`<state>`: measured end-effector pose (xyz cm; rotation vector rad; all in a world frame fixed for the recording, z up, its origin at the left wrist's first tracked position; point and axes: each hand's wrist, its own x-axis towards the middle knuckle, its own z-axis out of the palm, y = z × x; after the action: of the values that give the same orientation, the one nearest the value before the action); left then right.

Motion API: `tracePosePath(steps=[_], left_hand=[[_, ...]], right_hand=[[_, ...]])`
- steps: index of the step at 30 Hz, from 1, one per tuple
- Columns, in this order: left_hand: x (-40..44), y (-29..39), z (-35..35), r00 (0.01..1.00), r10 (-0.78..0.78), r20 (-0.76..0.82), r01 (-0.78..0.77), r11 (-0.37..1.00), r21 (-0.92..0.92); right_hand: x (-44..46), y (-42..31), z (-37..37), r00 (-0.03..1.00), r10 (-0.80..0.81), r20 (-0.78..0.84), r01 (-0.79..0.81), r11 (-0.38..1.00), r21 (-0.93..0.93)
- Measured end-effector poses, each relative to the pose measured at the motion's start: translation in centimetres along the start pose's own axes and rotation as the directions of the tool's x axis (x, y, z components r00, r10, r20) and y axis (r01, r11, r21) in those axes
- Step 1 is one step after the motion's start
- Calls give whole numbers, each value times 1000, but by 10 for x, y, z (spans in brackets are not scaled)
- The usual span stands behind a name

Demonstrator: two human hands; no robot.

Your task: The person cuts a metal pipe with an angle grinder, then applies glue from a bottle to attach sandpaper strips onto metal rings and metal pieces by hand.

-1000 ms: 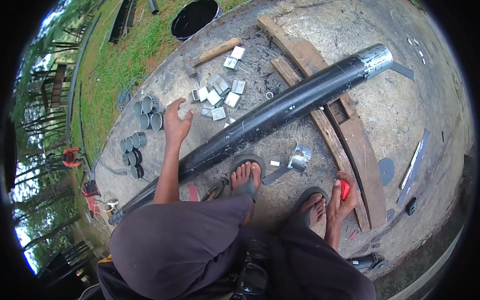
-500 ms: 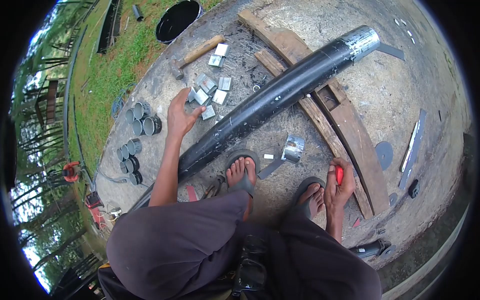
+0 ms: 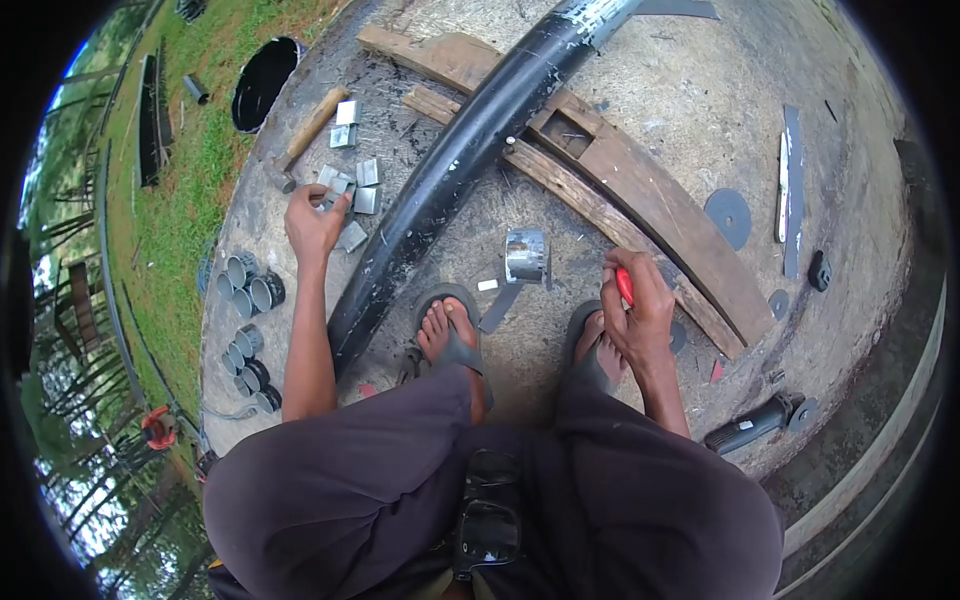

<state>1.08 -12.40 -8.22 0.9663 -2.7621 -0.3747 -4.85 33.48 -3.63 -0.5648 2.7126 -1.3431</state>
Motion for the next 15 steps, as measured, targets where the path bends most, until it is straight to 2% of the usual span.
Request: tracePosePath(steps=[1,2,4,6,9,10,12,13,14,15], left_hand=[[3,-7,2,988,-137,76,151,963,-224],[3,-12,7,949,-255,185,311,855,-415],[-8,9,-20,948,-262,178,310,648,-696],[-25,49,-55,980,-198,-33,124,729,-673],[-59,122,-85,985,-86,-150,-46,706,-706],[-75,134,-83,995,4,-104,-79,682,-727],[-109,157,-69,992,123,33,-42,558,-828],[-124,170,-61,981,153,116,25,498,-867],[-140,175,-46,974,142,175,83,494,-866],[-151,172,-25,961,253,108,-56,564,-824]], right_hand=[[1,-2,-2,1000,9,-13,-9,1000,7],[2,-3,-3,1000,18,-24,-18,1000,16],[2,-6,-5,995,89,-38,-86,993,81],[1,-12,-6,986,167,-23,-162,976,144],[4,-25,-2,964,231,133,-260,926,273],[6,-30,1,951,238,198,-291,904,314],[7,-34,10,925,231,302,-340,858,385],[6,-35,15,908,225,353,-368,831,417],[5,-35,20,893,239,382,-402,804,439],[3,-34,26,877,250,410,-436,775,458]])
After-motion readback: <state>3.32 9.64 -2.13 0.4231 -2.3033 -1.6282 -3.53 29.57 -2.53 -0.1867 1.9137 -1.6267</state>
